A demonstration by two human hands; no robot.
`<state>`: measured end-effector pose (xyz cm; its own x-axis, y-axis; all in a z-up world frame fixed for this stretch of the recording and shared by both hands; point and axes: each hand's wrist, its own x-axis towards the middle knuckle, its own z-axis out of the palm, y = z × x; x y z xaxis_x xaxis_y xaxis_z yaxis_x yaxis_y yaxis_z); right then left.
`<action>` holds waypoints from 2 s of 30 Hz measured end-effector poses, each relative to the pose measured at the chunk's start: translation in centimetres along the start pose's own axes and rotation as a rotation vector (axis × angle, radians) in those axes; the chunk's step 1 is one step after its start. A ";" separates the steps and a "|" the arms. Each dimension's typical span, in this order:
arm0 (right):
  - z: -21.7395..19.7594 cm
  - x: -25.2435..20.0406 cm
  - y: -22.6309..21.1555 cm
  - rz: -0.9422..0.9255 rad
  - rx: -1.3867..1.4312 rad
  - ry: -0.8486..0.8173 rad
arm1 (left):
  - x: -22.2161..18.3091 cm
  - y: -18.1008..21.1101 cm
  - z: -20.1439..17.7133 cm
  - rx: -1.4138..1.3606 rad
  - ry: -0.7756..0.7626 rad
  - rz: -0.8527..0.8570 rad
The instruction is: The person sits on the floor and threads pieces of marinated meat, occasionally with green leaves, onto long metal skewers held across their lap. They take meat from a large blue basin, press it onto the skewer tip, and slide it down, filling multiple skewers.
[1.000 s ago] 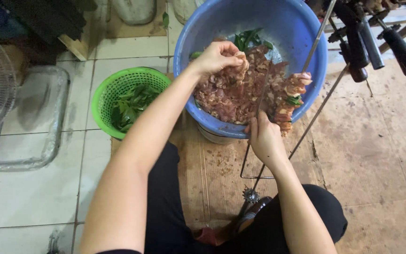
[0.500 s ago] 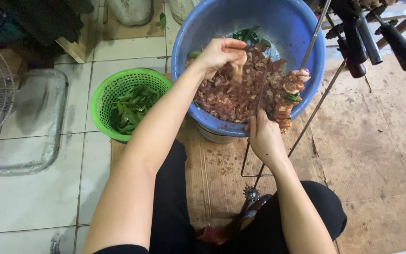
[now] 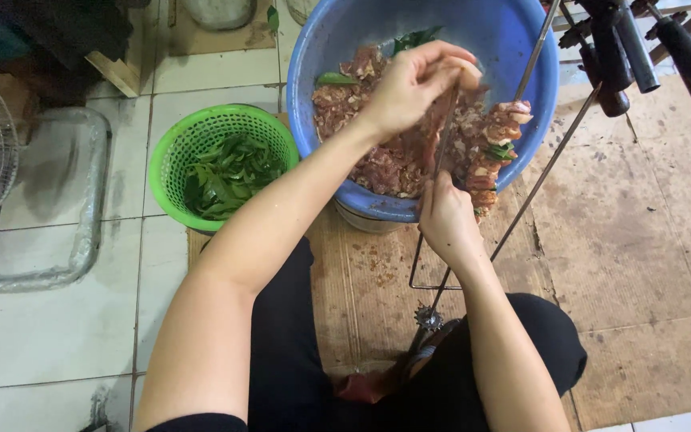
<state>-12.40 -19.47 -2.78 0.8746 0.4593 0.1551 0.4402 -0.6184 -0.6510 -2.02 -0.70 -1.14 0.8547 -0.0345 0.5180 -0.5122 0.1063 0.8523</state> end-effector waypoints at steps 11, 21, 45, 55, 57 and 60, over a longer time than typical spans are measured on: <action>1.0 0.3 0.7 -0.035 -0.056 0.060 | -2.2 5.4 1.5 0.759 0.011 0.445; 0.8 0.6 1.6 -0.018 -0.132 0.121 | -3.9 -2.0 2.6 0.762 -0.171 0.384; 0.8 0.6 0.4 -0.039 -0.240 0.187 | 1.2 1.0 1.7 0.130 0.002 0.083; 0.2 0.8 0.5 -0.010 -0.192 0.165 | -1.2 4.6 2.0 0.794 -0.041 0.770; 0.2 0.6 0.3 0.002 -0.186 0.153 | -1.2 7.1 0.7 0.679 -0.195 0.166; 0.1 0.6 0.4 0.008 -0.186 0.143 | -1.2 1.3 -2.8 0.528 -0.412 -0.275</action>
